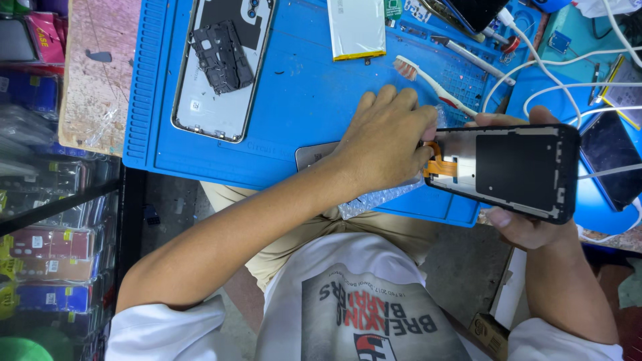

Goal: The person assembles a mobile phone by hand and using a tool. The person connects internal components, inserts a battery, and attaches the screen and back cover.

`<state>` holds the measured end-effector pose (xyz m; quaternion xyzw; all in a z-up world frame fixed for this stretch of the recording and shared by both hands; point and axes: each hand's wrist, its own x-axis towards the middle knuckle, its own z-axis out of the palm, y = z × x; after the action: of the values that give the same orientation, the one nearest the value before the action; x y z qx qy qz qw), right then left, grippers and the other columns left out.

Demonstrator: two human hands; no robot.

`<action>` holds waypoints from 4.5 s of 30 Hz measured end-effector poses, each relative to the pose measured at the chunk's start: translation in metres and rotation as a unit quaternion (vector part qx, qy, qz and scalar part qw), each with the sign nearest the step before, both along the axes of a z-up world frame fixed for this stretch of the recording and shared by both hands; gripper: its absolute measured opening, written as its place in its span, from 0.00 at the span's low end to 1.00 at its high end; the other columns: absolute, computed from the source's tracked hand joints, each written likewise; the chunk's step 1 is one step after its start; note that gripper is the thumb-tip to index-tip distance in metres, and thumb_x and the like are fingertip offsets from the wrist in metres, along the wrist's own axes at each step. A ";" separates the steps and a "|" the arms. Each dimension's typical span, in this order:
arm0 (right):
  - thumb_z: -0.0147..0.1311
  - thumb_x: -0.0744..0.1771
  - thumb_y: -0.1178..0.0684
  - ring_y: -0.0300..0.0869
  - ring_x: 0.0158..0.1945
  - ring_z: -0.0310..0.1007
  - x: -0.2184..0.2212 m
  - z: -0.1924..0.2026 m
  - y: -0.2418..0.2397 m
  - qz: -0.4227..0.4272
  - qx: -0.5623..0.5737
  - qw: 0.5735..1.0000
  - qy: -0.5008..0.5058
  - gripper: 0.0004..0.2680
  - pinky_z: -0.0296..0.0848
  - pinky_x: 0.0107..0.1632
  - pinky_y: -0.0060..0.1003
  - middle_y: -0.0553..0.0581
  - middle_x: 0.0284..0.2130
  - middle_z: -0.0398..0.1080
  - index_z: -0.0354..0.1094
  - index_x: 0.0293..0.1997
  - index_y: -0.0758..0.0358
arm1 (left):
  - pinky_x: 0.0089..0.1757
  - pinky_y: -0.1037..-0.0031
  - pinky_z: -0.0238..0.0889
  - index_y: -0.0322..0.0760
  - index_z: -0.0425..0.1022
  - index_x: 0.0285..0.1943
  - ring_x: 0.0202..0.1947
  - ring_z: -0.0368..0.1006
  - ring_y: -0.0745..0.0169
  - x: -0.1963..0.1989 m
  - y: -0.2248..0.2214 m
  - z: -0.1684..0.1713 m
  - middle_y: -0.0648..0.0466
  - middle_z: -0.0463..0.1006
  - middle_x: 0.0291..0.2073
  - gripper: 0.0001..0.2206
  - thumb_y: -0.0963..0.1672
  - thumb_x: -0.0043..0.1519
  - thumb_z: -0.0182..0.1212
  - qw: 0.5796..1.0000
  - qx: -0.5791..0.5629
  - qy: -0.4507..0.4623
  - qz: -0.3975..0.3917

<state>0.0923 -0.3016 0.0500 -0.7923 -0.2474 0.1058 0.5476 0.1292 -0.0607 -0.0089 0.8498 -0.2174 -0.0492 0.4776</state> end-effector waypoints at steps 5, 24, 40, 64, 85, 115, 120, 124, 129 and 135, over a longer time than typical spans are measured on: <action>0.65 0.60 0.54 0.53 0.68 0.66 0.006 0.004 0.014 0.058 -0.038 0.997 -0.034 0.40 0.68 0.69 0.47 0.71 0.68 0.59 0.36 0.79 0.56 | 0.48 0.60 0.55 0.41 0.77 0.38 0.47 0.64 0.50 -0.003 -0.002 -0.002 0.50 0.72 0.40 0.08 0.44 0.52 0.68 1.000 0.011 0.001 0.014; 0.71 0.59 0.59 0.52 0.66 0.70 0.021 0.007 0.017 0.125 -0.015 0.992 -0.024 0.45 0.80 0.61 0.44 0.69 0.68 0.59 0.30 0.80 0.51 | 0.48 0.57 0.54 0.41 0.77 0.46 0.50 0.62 0.45 -0.012 0.011 -0.001 0.50 0.69 0.47 0.13 0.45 0.56 0.73 0.996 0.006 -0.089 0.007; 0.69 0.62 0.50 0.45 0.67 0.67 0.004 -0.017 -0.044 0.036 -0.088 0.995 0.008 0.41 0.71 0.68 0.40 0.61 0.67 0.60 0.35 0.81 0.56 | 0.46 0.60 0.51 0.46 0.78 0.33 0.48 0.60 0.51 -0.013 -0.006 -0.018 0.52 0.68 0.40 0.10 0.47 0.47 0.74 0.994 -0.024 -0.062 0.089; 0.67 0.65 0.49 0.48 0.73 0.64 -0.006 -0.017 -0.056 -0.020 -0.060 0.997 0.046 0.36 0.66 0.73 0.44 0.58 0.67 0.60 0.41 0.81 0.53 | 0.47 0.60 0.50 0.46 0.80 0.33 0.47 0.59 0.54 -0.006 -0.018 -0.027 0.53 0.68 0.40 0.06 0.45 0.50 0.71 0.993 -0.020 -0.054 0.103; 0.69 0.63 0.48 0.45 0.68 0.66 0.004 -0.021 -0.043 -0.037 0.018 0.997 0.062 0.37 0.71 0.70 0.42 0.61 0.64 0.62 0.43 0.78 0.56 | 0.50 0.59 0.52 0.43 0.77 0.36 0.46 0.65 0.54 -0.004 -0.014 -0.025 0.56 0.73 0.37 0.08 0.47 0.57 0.71 0.995 -0.076 -0.054 0.045; 0.64 0.65 0.58 0.51 0.76 0.58 0.004 -0.018 -0.041 -0.046 0.164 0.978 0.123 0.34 0.65 0.75 0.51 0.65 0.70 0.58 0.43 0.81 0.57 | 0.58 0.55 0.53 0.42 0.74 0.44 0.56 0.65 0.47 -0.003 0.009 -0.003 0.52 0.73 0.46 0.10 0.40 0.57 0.67 0.992 -0.042 -0.101 -0.062; 0.63 0.64 0.56 0.51 0.75 0.60 0.004 -0.020 -0.046 -0.054 0.160 0.978 0.118 0.33 0.65 0.75 0.50 0.66 0.69 0.59 0.45 0.78 0.59 | 0.57 0.55 0.53 0.42 0.74 0.44 0.55 0.65 0.48 -0.003 0.008 -0.002 0.52 0.73 0.46 0.09 0.41 0.58 0.69 0.992 -0.050 -0.102 -0.060; 0.64 0.65 0.55 0.47 0.72 0.61 0.005 -0.020 -0.049 -0.074 0.168 0.977 0.105 0.32 0.66 0.74 0.48 0.66 0.68 0.60 0.47 0.77 0.60 | 0.58 0.55 0.53 0.43 0.75 0.43 0.54 0.65 0.49 -0.004 0.008 -0.004 0.52 0.72 0.45 0.08 0.42 0.59 0.69 0.991 -0.044 -0.111 -0.060; 0.66 0.64 0.54 0.46 0.72 0.62 0.006 -0.020 -0.041 -0.110 0.186 0.971 0.100 0.33 0.67 0.75 0.50 0.65 0.69 0.60 0.47 0.76 0.60 | 0.57 0.55 0.53 0.43 0.75 0.43 0.54 0.65 0.50 -0.005 0.007 -0.007 0.54 0.73 0.45 0.07 0.41 0.59 0.68 0.990 -0.048 -0.114 -0.060; 0.68 0.65 0.56 0.45 0.71 0.62 0.008 -0.028 -0.051 -0.088 0.278 0.944 0.151 0.33 0.66 0.75 0.47 0.63 0.66 0.60 0.48 0.77 0.61 | 0.58 0.56 0.53 0.43 0.75 0.44 0.55 0.65 0.50 -0.006 0.009 -0.008 0.53 0.73 0.46 0.08 0.41 0.59 0.69 0.990 -0.049 -0.121 -0.058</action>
<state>0.1004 -0.3528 0.0217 -0.6017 -0.1106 0.1030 0.7843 0.1233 -0.0522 -0.0169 0.8114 -0.3242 0.0371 0.4849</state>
